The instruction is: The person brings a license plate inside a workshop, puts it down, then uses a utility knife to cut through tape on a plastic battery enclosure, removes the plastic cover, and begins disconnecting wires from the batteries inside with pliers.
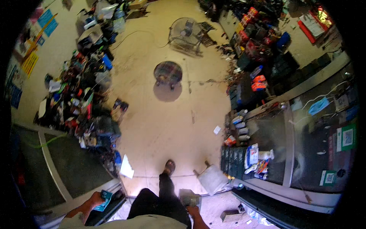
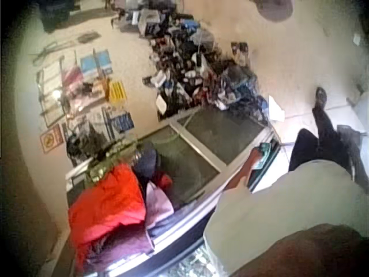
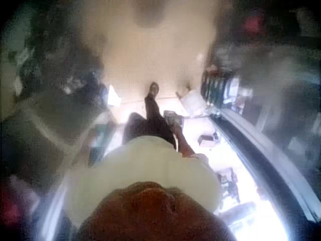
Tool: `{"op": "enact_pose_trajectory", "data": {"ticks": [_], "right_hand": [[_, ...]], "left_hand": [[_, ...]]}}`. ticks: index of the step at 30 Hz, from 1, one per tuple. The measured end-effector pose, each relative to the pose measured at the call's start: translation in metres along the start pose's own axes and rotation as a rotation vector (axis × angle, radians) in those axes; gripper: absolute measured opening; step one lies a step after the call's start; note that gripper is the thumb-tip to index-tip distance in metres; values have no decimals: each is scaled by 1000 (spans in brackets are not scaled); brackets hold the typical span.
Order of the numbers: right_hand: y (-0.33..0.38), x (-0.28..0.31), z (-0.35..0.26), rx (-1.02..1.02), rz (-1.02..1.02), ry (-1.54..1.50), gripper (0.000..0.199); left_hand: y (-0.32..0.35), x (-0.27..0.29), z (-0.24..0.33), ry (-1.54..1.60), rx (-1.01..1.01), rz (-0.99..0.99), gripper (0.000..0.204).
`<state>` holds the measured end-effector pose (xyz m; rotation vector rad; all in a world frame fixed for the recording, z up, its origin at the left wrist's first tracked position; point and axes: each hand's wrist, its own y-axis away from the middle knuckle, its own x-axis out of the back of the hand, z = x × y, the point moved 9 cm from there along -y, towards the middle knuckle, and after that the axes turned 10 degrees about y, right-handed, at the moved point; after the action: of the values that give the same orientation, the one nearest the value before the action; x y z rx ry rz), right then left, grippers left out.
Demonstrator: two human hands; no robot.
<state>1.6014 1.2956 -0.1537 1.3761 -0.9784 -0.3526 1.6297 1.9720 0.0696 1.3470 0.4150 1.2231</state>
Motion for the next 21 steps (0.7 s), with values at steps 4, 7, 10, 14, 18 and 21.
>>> {"op": "enact_pose_trajectory", "data": {"ticks": [4, 7, 10, 14, 18, 21], "right_hand": [[-54, 65, -83, 421, 133, 271, 38], [-77, 123, -182, 362, 252, 165, 40], [-96, 193, -270, 272, 311, 141, 45], [-108, 272, -378, 390, 343, 322, 37], [-162, 330, -440, 222, 230, -16, 30], [-176, 377, -501, 230, 193, -237, 27]], "left_hand": [[-58, 36, 57, 54, 83, 33, 18], [-124, 94, 119, -98, -10, 42, 18], [-147, 140, 208, -74, -78, -36, 21], [-197, 200, 274, -143, -168, 27, 21], [-194, 251, 345, 51, 20, 40, 25], [-237, 268, 335, 126, 92, 61, 27]]}}
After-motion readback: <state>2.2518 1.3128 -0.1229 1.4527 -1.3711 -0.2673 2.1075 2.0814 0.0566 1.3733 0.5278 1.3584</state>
